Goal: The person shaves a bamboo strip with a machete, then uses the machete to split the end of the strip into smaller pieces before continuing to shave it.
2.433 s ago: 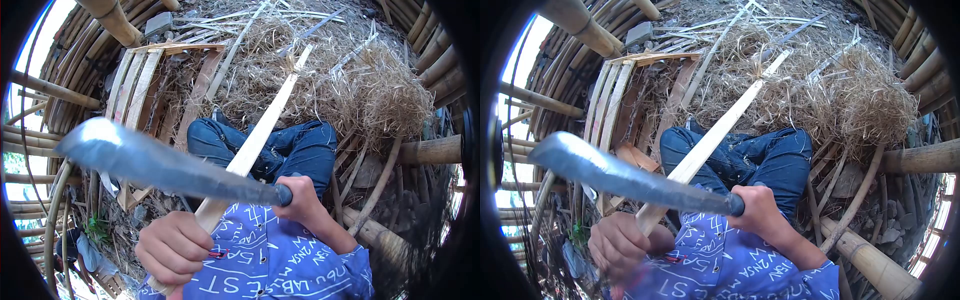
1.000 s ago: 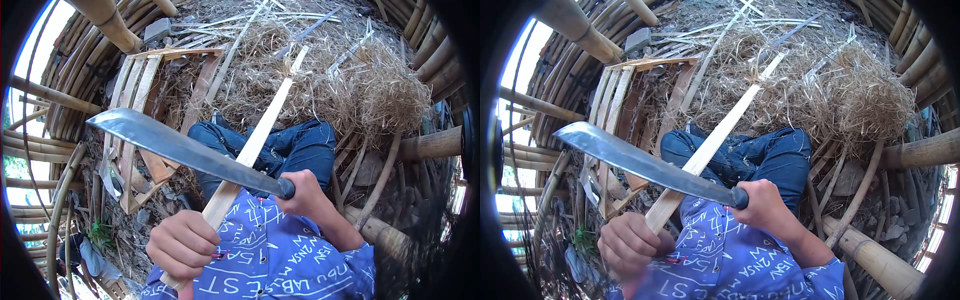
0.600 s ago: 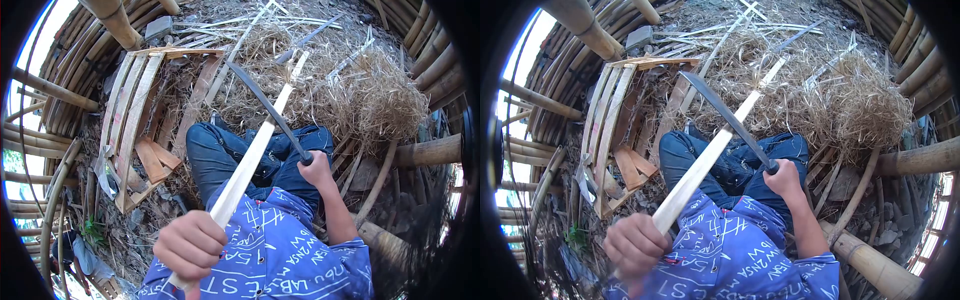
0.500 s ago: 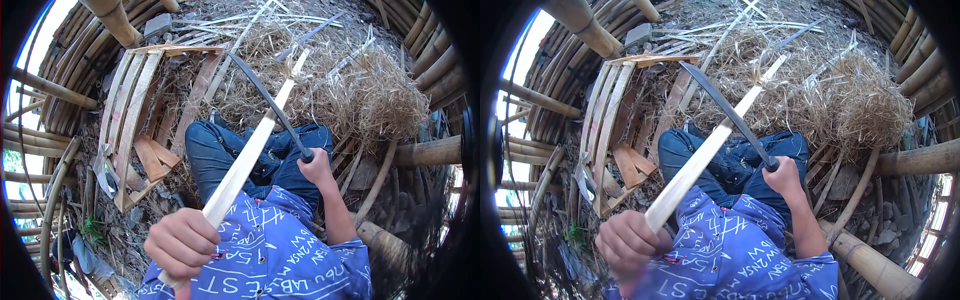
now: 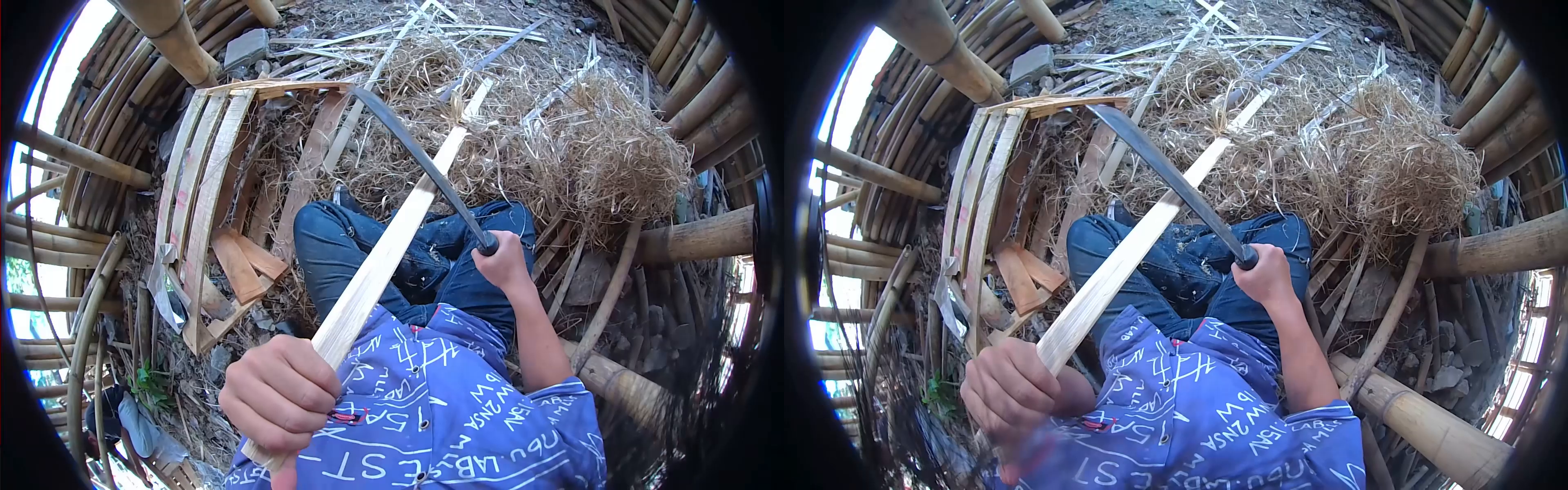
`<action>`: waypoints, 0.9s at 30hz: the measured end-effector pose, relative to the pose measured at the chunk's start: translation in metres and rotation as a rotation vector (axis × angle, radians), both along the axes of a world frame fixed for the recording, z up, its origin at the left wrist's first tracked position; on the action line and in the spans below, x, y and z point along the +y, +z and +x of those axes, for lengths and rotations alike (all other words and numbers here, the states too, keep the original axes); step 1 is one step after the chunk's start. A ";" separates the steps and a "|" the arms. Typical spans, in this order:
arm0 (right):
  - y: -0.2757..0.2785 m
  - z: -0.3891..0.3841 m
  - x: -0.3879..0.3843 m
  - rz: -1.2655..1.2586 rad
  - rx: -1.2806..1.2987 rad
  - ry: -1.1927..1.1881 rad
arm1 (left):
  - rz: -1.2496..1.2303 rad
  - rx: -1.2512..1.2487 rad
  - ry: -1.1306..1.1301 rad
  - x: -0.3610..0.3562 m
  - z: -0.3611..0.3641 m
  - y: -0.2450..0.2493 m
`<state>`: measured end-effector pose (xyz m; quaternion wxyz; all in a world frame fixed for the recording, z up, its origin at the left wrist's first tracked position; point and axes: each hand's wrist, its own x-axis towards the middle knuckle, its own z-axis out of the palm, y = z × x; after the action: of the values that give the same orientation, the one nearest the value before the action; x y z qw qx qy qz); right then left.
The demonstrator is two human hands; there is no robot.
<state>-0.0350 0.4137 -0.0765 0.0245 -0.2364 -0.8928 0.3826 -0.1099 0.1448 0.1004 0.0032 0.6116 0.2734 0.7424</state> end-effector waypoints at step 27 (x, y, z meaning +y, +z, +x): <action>0.015 -0.006 -0.015 -0.196 0.222 0.142 | 0.161 -0.021 -0.204 0.011 -0.012 0.010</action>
<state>-0.0409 0.3987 -0.0614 0.0725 -0.1303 -0.8574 0.4925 -0.1222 0.1556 0.1101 0.0325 0.6265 0.1495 0.7642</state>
